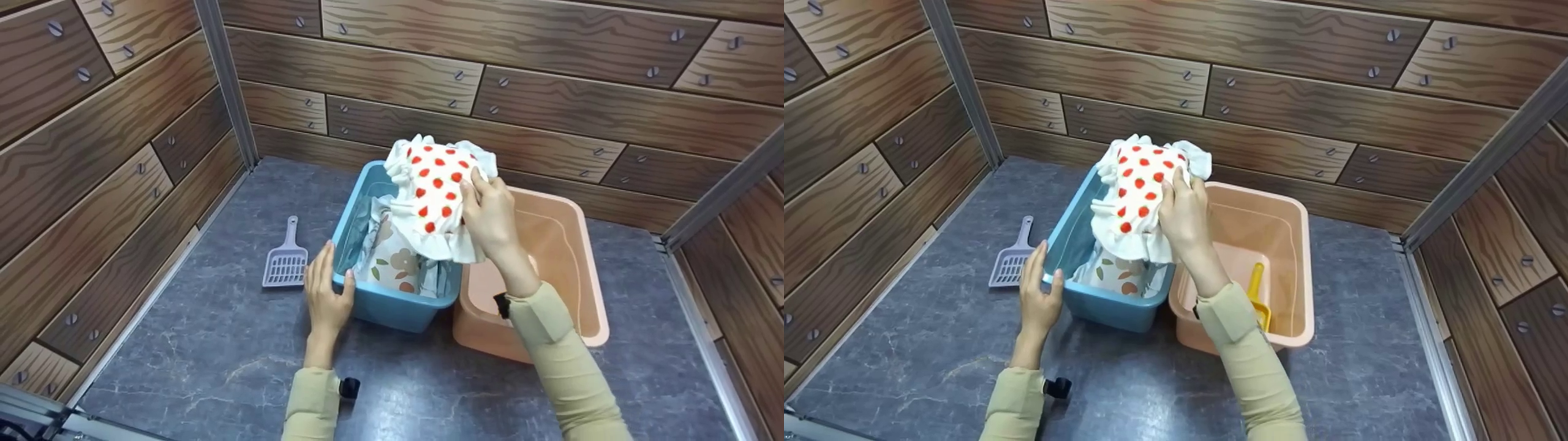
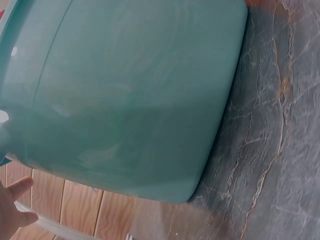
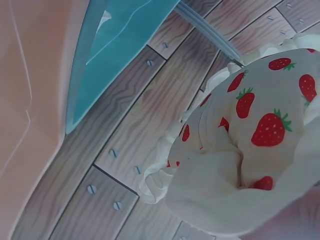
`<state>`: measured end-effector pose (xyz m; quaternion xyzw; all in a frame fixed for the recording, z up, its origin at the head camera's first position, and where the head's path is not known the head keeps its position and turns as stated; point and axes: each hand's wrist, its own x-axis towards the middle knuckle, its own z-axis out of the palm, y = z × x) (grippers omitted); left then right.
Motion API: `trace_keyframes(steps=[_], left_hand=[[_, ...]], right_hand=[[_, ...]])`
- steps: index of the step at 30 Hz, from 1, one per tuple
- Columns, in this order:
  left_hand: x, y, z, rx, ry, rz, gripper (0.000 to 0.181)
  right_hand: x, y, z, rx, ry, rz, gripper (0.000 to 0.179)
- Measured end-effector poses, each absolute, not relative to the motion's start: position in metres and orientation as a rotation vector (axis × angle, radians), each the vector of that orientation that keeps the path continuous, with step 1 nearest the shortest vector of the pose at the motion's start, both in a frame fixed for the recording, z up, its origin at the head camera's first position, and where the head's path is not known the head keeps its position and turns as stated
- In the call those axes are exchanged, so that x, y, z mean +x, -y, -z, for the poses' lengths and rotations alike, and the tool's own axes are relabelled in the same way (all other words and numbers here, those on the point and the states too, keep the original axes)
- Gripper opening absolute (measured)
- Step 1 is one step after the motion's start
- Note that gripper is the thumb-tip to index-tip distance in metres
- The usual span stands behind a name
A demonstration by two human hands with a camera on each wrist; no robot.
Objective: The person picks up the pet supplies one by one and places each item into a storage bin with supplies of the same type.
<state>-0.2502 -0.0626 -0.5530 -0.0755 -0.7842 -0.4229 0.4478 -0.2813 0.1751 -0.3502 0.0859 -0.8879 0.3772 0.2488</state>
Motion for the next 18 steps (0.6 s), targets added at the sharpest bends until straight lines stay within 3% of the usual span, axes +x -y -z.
trace_keyframes(steps=[18], left_hand=[[-0.251,0.063,0.555,-0.185,1.927,1.039,0.056]], right_hand=[[-0.301,-0.16,0.362,0.187,2.508,-1.092,0.043]])
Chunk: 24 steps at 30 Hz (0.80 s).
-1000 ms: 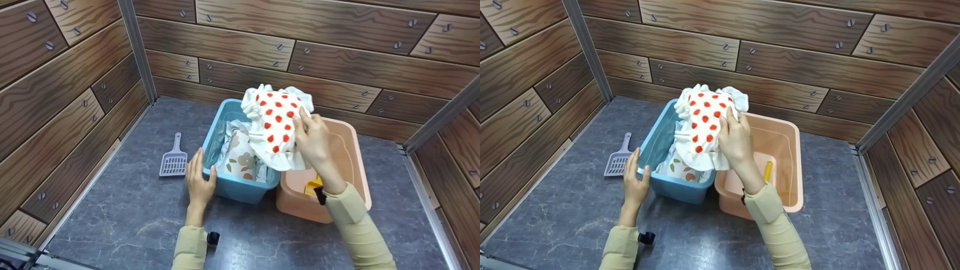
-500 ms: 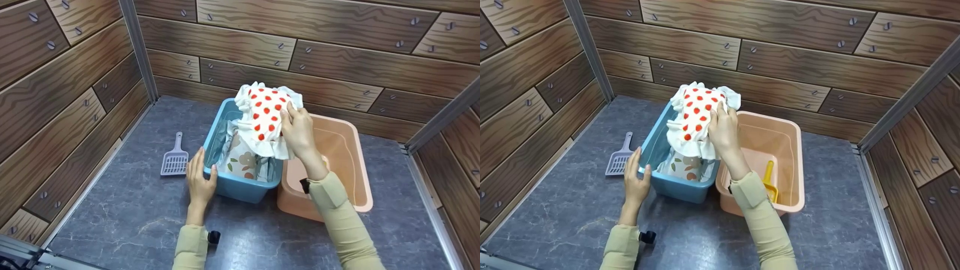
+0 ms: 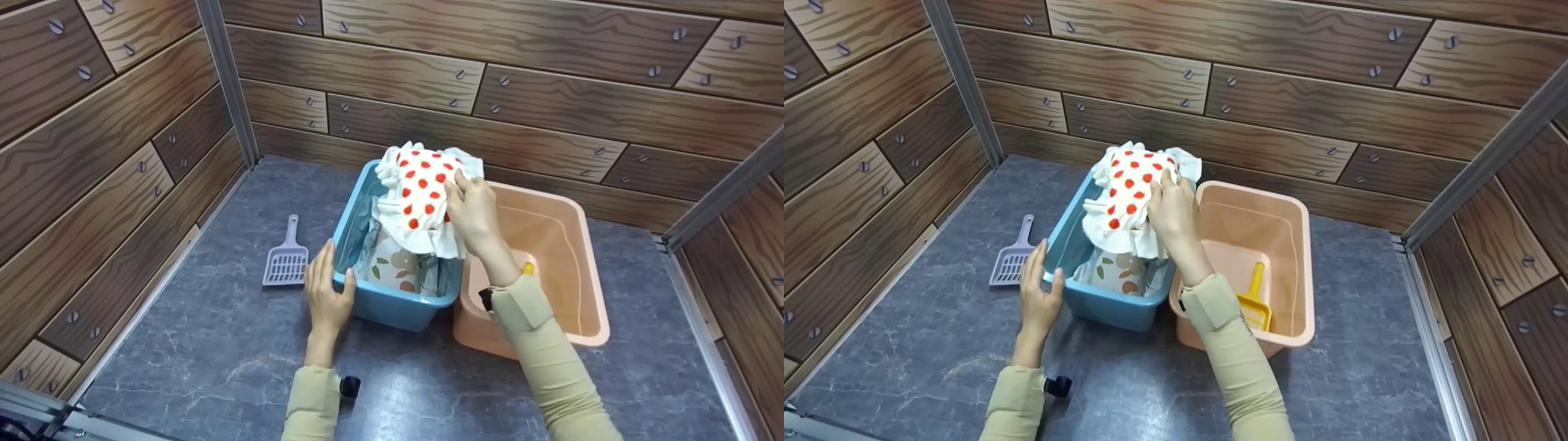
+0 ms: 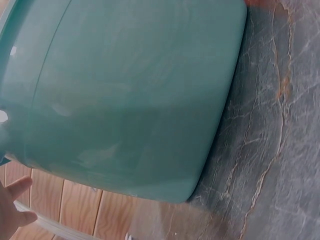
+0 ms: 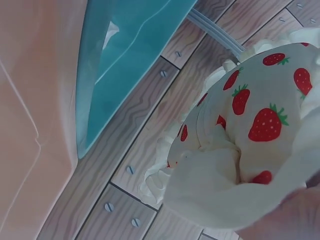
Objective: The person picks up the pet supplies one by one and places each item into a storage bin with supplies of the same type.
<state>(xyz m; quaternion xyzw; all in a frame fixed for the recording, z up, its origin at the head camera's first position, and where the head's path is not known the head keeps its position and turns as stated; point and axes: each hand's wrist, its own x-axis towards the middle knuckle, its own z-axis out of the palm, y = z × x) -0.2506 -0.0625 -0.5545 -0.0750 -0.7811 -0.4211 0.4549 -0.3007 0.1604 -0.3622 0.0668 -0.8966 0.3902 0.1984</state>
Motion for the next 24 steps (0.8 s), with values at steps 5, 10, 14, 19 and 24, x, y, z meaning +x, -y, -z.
trace_keyframes(steps=[5,10,14,19,24], left_hand=[[-0.252,0.062,0.555,-0.189,1.932,1.031,0.057],[-0.252,0.062,0.555,-0.19,1.933,1.027,0.058],[-0.251,0.063,0.554,-0.183,1.935,1.02,0.058],[-0.25,0.063,0.554,-0.179,1.94,1.013,0.058],[-0.25,0.063,0.554,-0.184,1.945,1.013,0.059]], right_hand=[[-0.304,-0.156,0.365,0.198,2.527,-1.089,0.042],[-0.306,-0.152,0.369,0.199,2.544,-1.108,0.042],[-0.306,-0.147,0.373,0.211,2.562,-1.096,0.042],[-0.307,-0.142,0.375,0.219,2.583,-1.079,0.042],[-0.309,-0.141,0.375,0.194,2.617,-1.086,0.041]])
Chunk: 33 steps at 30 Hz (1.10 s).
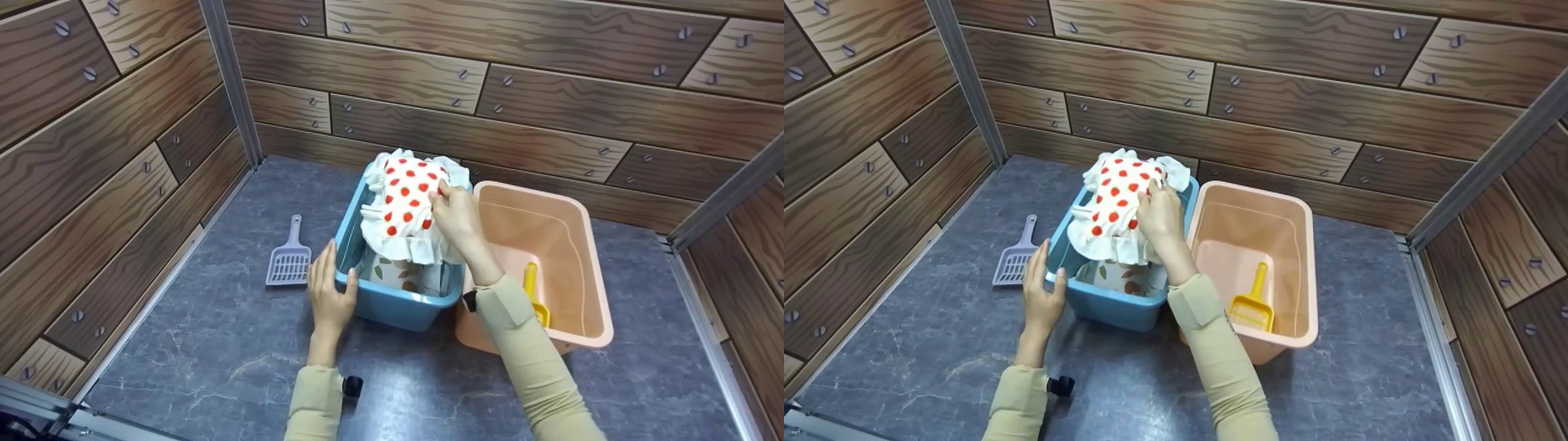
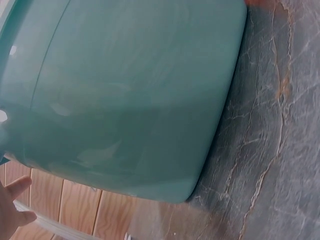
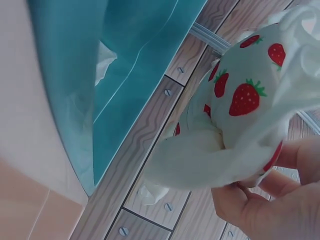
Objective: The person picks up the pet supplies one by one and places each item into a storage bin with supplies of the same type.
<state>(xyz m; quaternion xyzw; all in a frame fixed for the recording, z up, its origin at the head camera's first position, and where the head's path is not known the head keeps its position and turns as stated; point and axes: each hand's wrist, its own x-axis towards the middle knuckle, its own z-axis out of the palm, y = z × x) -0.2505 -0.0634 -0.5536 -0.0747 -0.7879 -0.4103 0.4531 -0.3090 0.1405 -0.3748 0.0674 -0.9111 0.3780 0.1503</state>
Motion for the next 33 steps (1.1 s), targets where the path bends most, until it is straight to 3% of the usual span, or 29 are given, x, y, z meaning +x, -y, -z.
trace_keyframes(steps=[15,22,33], left_hand=[[-0.252,0.063,0.555,-0.192,1.922,1.024,0.059],[-0.252,0.063,0.555,-0.181,1.939,1.013,0.058],[-0.253,0.063,0.554,-0.199,1.917,1.011,0.058]], right_hand=[[-0.321,-0.138,0.374,0.126,2.815,-1.171,0.043],[-0.33,-0.138,0.38,0.183,2.842,-1.025,0.029],[-0.341,-0.136,0.381,0.098,3.064,-1.13,0.045]])
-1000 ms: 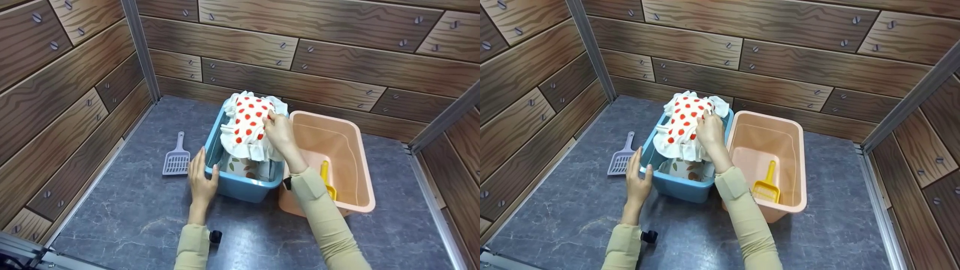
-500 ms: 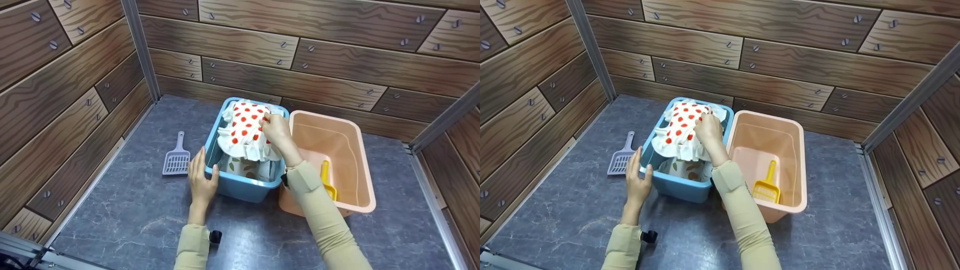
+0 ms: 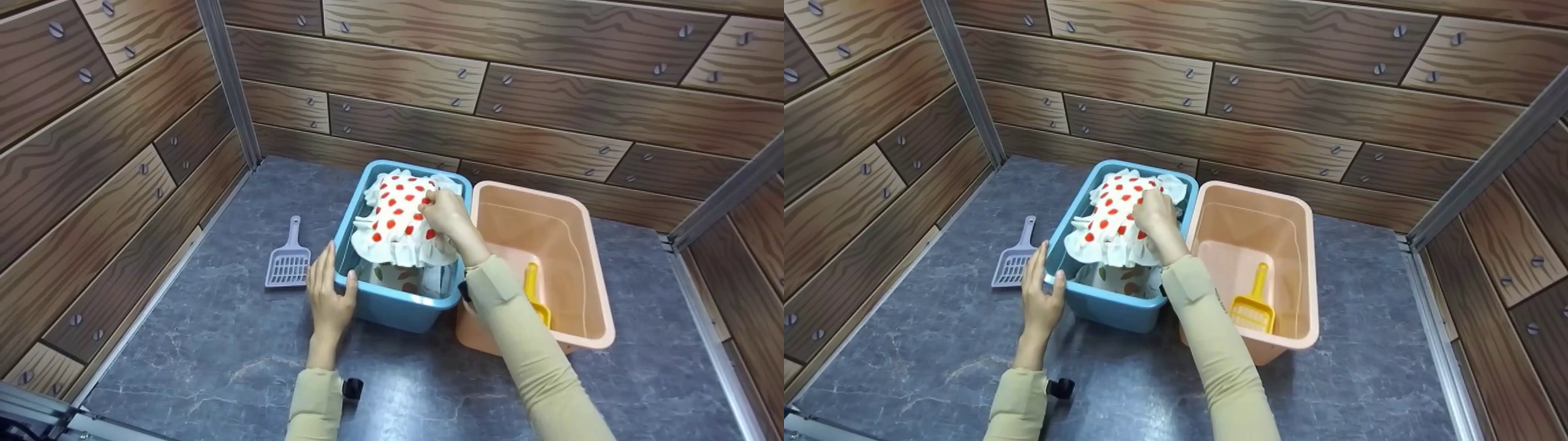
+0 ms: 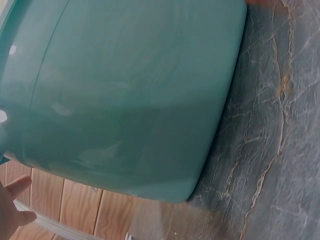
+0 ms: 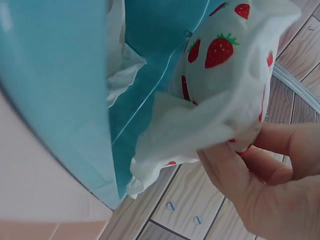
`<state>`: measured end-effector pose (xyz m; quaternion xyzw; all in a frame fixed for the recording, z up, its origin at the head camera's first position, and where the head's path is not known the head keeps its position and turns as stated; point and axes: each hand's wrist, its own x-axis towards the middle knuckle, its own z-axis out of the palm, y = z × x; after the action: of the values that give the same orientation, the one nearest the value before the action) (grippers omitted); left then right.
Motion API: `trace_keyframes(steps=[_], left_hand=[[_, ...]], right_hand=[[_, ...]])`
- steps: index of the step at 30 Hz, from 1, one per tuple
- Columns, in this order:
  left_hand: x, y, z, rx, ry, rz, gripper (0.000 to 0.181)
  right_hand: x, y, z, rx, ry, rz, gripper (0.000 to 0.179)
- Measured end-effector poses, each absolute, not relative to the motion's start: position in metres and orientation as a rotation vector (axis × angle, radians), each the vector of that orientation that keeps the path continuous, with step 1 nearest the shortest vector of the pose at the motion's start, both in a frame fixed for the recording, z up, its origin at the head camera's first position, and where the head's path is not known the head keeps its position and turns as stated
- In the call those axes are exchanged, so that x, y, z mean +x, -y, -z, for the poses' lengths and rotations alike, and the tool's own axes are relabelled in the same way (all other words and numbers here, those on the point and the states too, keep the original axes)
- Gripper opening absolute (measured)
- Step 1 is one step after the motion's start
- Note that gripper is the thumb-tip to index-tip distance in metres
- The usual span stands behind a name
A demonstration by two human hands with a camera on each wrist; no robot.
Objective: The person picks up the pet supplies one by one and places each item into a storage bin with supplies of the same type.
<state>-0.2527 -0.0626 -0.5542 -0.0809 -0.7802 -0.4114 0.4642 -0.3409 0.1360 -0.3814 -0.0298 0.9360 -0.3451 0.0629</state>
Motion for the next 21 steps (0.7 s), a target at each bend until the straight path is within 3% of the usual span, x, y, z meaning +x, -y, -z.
trace_keyframes(steps=[21], left_hand=[[-0.253,0.064,0.557,-0.199,1.917,1.032,0.058]], right_hand=[[-0.345,-0.161,0.39,-0.298,-2.357,1.054,0.087]])
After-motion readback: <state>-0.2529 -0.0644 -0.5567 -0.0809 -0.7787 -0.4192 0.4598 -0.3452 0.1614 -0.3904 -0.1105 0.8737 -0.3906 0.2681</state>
